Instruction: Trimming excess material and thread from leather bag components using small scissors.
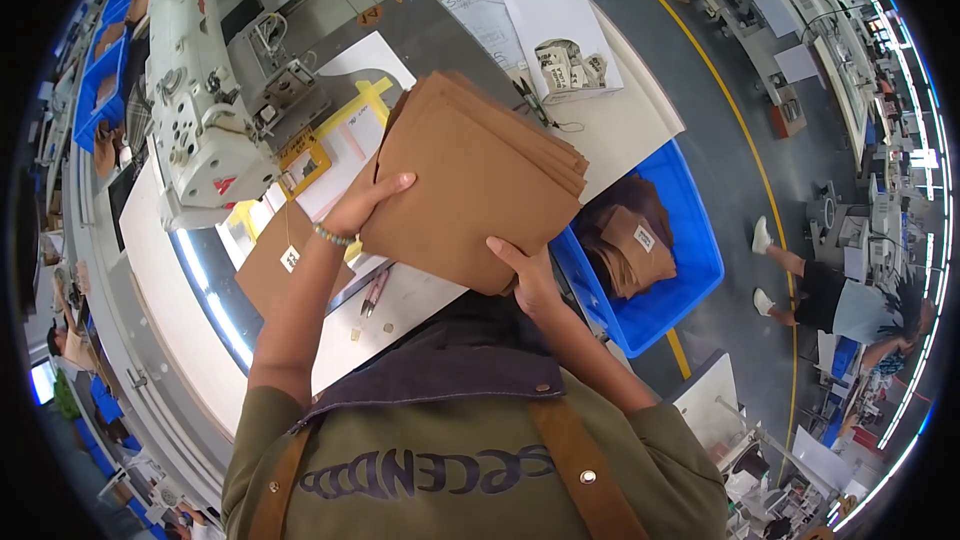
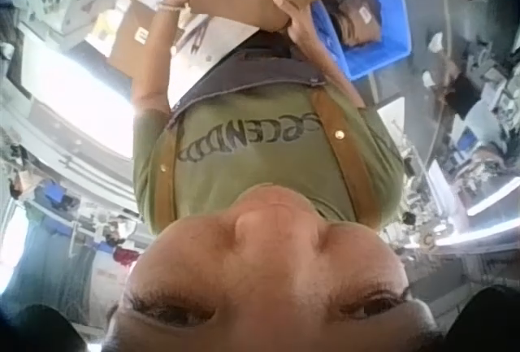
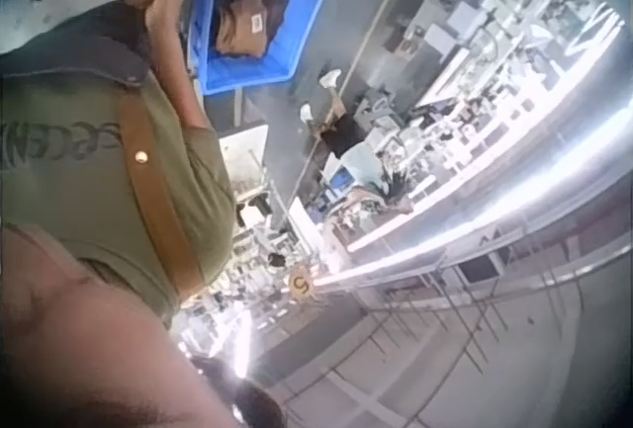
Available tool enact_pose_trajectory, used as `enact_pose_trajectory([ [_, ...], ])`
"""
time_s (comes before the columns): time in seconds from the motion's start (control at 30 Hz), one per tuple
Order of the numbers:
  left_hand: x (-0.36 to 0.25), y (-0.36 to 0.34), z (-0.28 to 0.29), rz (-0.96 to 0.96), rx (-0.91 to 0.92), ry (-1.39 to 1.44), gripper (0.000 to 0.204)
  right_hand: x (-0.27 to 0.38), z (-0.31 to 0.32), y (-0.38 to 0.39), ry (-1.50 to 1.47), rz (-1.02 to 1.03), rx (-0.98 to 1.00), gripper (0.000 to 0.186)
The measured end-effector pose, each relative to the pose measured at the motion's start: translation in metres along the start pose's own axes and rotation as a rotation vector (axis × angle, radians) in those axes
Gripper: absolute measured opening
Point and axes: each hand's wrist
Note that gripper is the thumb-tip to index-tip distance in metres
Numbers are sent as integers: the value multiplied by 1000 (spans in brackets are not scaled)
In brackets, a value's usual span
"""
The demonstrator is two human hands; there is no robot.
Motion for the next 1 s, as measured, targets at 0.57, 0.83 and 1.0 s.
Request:
enact_pose_trajectory([
  [0.57, -17, -215, 63, 412, 451, -200, 104, -12, -44, -95, -519, 16, -322, 71],
  [0.83, 16, -175, 60, 246, 49, -634, 116, -31, -51, -90, -463, -249, -228, 49],
  [1.0, -27, -180, 41, 421, 90, -763, 112, -26, -56, -106, -483, -473, -75, 59],
])
Point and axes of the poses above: each hand's wrist, its own y-axis away from the middle knuckle, its own z-axis out of the back of the hand, x = y × z, and after that the axes turned 7 degrees about -y, right-handed
